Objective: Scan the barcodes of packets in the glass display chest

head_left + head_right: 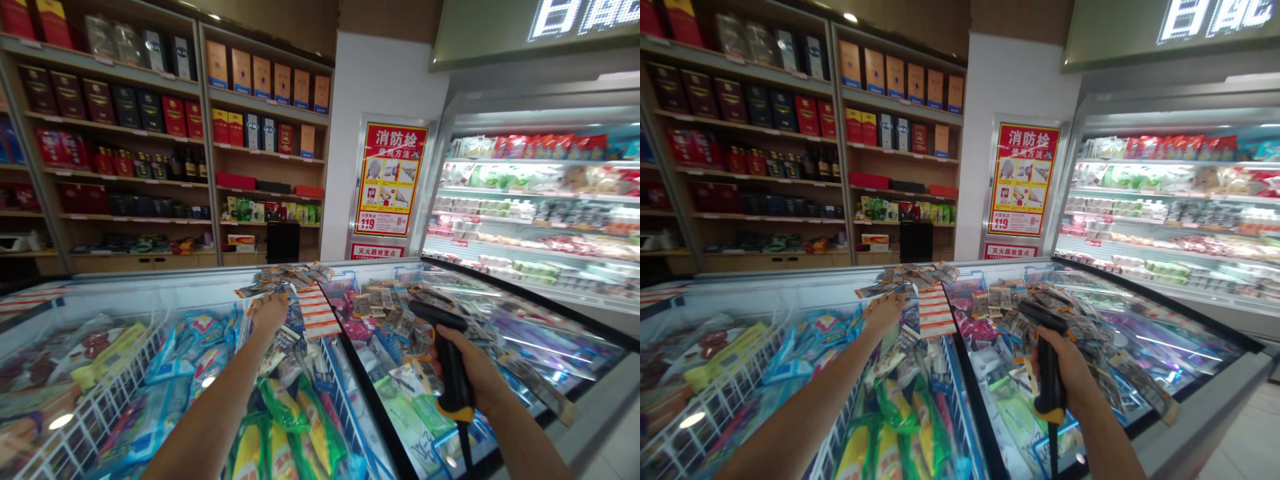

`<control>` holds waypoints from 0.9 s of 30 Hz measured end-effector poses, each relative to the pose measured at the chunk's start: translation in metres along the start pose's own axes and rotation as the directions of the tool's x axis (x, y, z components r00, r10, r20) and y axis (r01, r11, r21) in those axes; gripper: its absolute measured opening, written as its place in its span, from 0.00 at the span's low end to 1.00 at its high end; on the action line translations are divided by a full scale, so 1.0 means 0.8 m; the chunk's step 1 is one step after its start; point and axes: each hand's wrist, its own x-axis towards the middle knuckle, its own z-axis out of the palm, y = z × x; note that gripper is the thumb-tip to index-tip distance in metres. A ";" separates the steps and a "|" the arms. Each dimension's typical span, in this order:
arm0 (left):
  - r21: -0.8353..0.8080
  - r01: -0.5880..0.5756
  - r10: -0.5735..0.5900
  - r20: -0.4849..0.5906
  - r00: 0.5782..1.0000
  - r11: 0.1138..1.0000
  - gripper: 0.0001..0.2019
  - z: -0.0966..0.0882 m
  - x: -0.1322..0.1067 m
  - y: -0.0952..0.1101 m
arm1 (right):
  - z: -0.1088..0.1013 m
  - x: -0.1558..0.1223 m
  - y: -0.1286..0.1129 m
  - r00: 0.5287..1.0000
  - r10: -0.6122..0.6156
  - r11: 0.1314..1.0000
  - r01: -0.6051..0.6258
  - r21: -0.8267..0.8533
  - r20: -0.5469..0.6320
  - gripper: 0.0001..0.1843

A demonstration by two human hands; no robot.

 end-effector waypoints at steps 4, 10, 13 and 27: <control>0.035 -0.147 0.143 0.113 0.983 0.988 0.18 0.002 -0.015 0.035 | 0.002 -0.004 0.001 1.000 -0.003 1.000 0.003 0.001 0.009 0.09; 0.085 -0.090 0.081 0.104 0.991 0.992 0.17 -0.012 -0.002 0.011 | -0.004 -0.003 0.005 0.999 -0.017 1.000 0.017 0.009 0.032 0.10; 0.117 -0.153 0.124 0.224 0.967 0.981 0.16 -0.014 0.002 0.002 | -0.002 -0.004 0.005 0.999 -0.015 1.000 0.015 0.009 0.045 0.10; -0.682 0.065 0.210 0.313 0.926 0.729 0.07 0.018 -0.009 0.062 | -0.001 -0.013 0.004 0.999 0.001 0.999 -0.003 0.051 0.047 0.08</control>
